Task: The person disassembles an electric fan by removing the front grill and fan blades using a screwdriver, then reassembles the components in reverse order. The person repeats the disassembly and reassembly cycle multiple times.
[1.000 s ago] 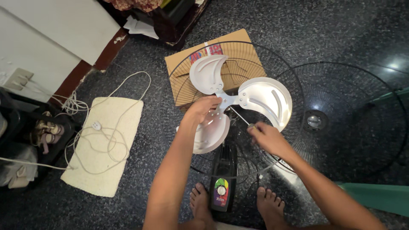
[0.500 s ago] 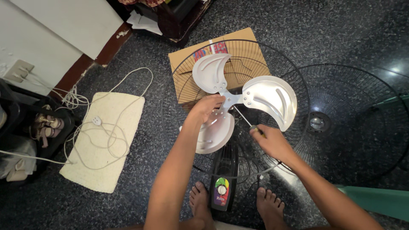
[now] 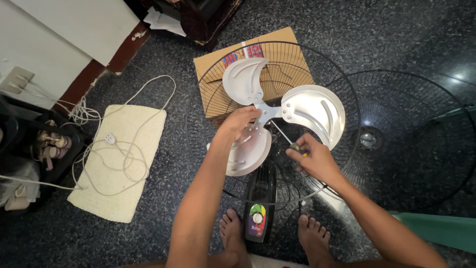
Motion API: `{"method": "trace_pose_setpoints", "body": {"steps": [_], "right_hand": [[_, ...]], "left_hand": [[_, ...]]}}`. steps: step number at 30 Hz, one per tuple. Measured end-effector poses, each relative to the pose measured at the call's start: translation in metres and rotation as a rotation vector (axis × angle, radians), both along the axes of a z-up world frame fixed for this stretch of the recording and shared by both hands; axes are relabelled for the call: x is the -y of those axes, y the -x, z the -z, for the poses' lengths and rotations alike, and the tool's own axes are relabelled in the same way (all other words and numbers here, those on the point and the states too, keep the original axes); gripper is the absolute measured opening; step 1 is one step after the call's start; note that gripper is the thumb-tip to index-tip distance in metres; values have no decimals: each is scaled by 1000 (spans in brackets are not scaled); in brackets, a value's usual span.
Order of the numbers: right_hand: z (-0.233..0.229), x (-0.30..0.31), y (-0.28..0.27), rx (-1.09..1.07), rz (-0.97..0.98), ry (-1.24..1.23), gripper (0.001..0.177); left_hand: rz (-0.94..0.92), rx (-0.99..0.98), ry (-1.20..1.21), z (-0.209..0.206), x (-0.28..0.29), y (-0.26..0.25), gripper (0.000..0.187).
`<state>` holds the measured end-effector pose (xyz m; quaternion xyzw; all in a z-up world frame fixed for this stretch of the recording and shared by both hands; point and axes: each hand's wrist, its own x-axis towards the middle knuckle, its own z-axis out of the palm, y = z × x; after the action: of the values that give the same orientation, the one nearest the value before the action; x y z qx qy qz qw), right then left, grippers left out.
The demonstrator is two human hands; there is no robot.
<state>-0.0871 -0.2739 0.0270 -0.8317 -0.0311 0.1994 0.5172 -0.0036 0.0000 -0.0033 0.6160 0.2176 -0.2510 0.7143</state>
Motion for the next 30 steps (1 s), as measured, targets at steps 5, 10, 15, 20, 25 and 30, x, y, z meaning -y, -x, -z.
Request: {"method": "trace_pose_setpoints", "body": {"steps": [5,10,15,20,25,30], "right_hand": [[1,-3,-7,-20,13,-55,29],[-2,-3,5,5,-34,-271,43],[-14,-4,2,68,-41,78,42],[-20,-4,-1,38,-87,-56,43],[-27,-1,1,-50,-54,1,51],[-21,0,-3,307,-119,-35,48]], "left_hand": [[-1,-5,-31,-5,1,-1,12],[2,-4,-25,-8,2,2,16],[4,7,-28,-14,2,4,16],[-10,17,4,-13,4,6,15],[-16,55,-4,-15,4,6,15],[-9,82,1,-23,0,3,14]]}}
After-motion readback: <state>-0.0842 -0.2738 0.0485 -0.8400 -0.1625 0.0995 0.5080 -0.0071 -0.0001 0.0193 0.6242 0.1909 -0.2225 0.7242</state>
